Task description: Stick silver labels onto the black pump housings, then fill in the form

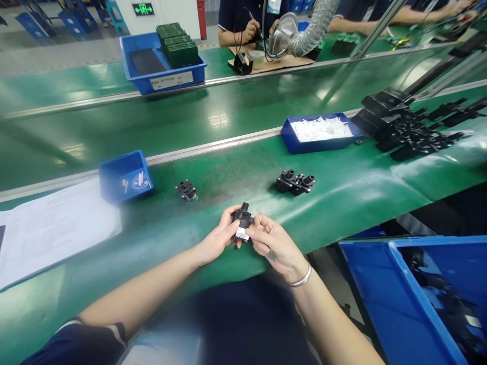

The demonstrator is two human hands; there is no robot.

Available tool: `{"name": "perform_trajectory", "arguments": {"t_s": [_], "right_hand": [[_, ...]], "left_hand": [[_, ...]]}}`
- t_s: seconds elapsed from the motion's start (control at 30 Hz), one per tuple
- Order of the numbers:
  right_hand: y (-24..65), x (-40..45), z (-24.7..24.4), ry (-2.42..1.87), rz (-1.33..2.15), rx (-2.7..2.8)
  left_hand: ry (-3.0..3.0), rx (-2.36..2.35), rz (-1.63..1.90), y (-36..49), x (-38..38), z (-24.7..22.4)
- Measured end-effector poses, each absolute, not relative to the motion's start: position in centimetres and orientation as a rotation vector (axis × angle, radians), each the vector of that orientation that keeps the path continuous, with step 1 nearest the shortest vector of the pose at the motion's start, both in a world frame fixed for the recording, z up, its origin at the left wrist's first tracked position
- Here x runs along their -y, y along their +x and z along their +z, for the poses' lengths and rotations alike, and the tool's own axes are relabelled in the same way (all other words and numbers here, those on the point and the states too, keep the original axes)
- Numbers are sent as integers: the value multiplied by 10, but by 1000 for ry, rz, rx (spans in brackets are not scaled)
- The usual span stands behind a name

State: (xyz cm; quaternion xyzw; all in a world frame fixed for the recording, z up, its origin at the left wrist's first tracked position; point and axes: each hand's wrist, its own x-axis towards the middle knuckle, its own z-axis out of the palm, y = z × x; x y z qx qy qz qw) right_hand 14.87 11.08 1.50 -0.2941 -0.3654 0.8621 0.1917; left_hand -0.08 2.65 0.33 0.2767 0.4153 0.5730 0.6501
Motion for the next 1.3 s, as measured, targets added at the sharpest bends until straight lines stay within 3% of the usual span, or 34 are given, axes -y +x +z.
{"name": "perform_trajectory", "arguments": {"t_s": [1.3], "right_hand": [[148,-110,12,-794,2401,1030]], "left_hand": [[624,-962,1286,0,-28,6]]}}
